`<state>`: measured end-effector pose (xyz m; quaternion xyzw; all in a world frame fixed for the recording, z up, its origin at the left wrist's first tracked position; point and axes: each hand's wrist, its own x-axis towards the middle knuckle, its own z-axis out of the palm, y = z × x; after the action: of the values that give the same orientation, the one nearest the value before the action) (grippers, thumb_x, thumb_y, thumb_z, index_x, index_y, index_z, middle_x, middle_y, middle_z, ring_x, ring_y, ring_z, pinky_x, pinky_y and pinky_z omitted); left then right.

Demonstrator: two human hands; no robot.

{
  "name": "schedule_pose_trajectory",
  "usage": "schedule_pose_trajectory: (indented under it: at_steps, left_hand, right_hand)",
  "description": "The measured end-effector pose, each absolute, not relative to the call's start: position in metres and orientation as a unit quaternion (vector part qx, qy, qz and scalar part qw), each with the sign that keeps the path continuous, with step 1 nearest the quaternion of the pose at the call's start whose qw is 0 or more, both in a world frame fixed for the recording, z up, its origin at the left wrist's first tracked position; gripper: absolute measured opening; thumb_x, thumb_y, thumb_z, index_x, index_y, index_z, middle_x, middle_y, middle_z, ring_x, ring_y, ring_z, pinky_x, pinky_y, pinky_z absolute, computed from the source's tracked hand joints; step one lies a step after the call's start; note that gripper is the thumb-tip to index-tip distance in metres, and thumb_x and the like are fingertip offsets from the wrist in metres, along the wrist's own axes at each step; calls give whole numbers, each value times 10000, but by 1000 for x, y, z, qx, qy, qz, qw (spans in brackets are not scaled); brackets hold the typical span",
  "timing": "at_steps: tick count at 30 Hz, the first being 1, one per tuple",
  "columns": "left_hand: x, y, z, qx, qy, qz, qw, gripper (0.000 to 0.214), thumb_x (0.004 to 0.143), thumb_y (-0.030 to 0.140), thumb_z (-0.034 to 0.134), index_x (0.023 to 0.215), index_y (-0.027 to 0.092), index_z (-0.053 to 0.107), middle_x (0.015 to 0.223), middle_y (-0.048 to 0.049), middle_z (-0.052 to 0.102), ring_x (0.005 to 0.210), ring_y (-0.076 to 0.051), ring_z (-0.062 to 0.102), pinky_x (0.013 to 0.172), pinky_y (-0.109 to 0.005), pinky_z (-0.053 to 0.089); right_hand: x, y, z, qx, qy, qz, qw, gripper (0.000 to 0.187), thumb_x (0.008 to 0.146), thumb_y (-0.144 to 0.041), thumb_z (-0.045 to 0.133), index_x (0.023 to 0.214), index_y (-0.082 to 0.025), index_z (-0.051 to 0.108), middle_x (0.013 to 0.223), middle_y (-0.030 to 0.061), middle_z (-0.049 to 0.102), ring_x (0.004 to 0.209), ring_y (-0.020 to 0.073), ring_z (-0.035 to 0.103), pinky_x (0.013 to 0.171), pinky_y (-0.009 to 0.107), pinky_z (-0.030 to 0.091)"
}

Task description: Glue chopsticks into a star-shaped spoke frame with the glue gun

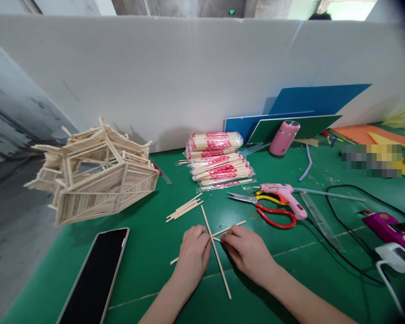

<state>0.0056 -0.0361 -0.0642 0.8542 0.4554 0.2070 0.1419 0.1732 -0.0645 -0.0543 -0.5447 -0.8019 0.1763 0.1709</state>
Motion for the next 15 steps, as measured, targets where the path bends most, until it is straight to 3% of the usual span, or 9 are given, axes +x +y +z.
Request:
schedule_pose_trajectory:
  at_steps: [15]
  left_hand:
    - [6,-36,-61,854,459,200,139,215,795,146,376,657,160,541,734,-56,525,698,-164,473,636,-301,394]
  right_hand:
    - [174,-64,-50,-537,-808,172,170,193,834,-179,396,832,-211,586,778,26,543,730,130,510,631,222,355]
